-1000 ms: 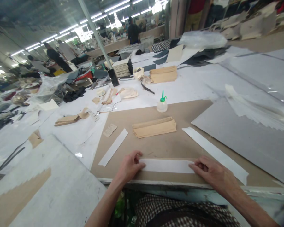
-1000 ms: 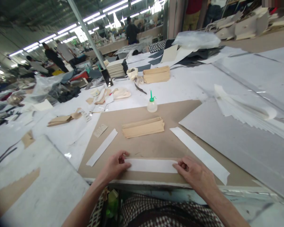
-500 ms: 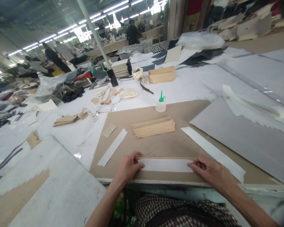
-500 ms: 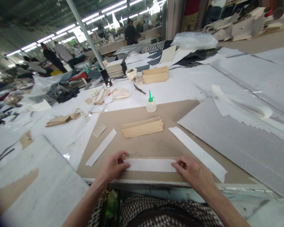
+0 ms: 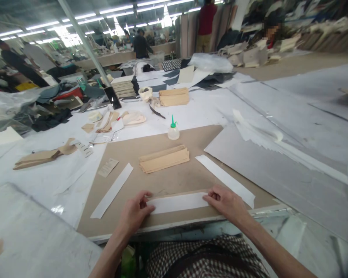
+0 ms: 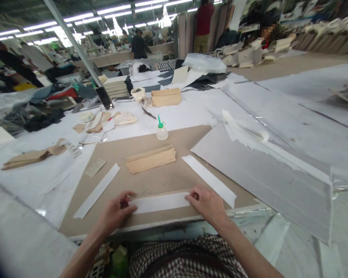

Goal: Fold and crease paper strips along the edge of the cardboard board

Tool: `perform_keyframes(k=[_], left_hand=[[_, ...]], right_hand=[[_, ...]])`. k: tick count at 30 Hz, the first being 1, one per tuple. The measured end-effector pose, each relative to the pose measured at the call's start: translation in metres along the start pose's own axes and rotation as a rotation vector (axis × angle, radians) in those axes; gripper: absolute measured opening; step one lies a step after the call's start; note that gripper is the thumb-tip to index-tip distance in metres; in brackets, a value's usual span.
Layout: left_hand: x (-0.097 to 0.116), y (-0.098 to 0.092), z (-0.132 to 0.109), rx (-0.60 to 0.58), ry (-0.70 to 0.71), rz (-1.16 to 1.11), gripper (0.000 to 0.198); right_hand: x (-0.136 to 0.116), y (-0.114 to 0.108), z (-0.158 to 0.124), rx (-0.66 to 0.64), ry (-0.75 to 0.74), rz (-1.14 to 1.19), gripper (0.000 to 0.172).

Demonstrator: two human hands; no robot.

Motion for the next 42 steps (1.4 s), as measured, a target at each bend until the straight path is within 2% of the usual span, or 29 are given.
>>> perform_keyframes(k=[13, 32, 39, 42], left_hand=[[-0.017, 0.007, 0.000, -0.006, 0.002, 0.057, 0.038], [-0.009, 0.004, 0.001, 0.002, -0.002, 0.098, 0.037], [-0.011, 0.009, -0.001, -0.024, 0.005, 0.123, 0.034], [-0.010, 0.011, -0.002, -0.027, -0.008, 0.147, 0.035]], right_hand=[[0.001, 0.000, -0.002, 0.010, 0.035, -0.006, 0.017], [0.001, 0.003, -0.003, 0.037, 0.021, -0.026, 0.018], [0.000, 0.005, -0.007, 0.102, -0.044, -0.037, 0.009], [0.000, 0.010, -0.009, 0.113, -0.220, -0.006, 0.019]])
Point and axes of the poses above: each hand's wrist, its own z-axis towards the middle knuckle, its own y-axis out of the palm, x = y × z, the point moved 3 cm from there along z, towards the middle knuckle, and after that the axes turned 5 degrees about y, right-handed, at the moved point
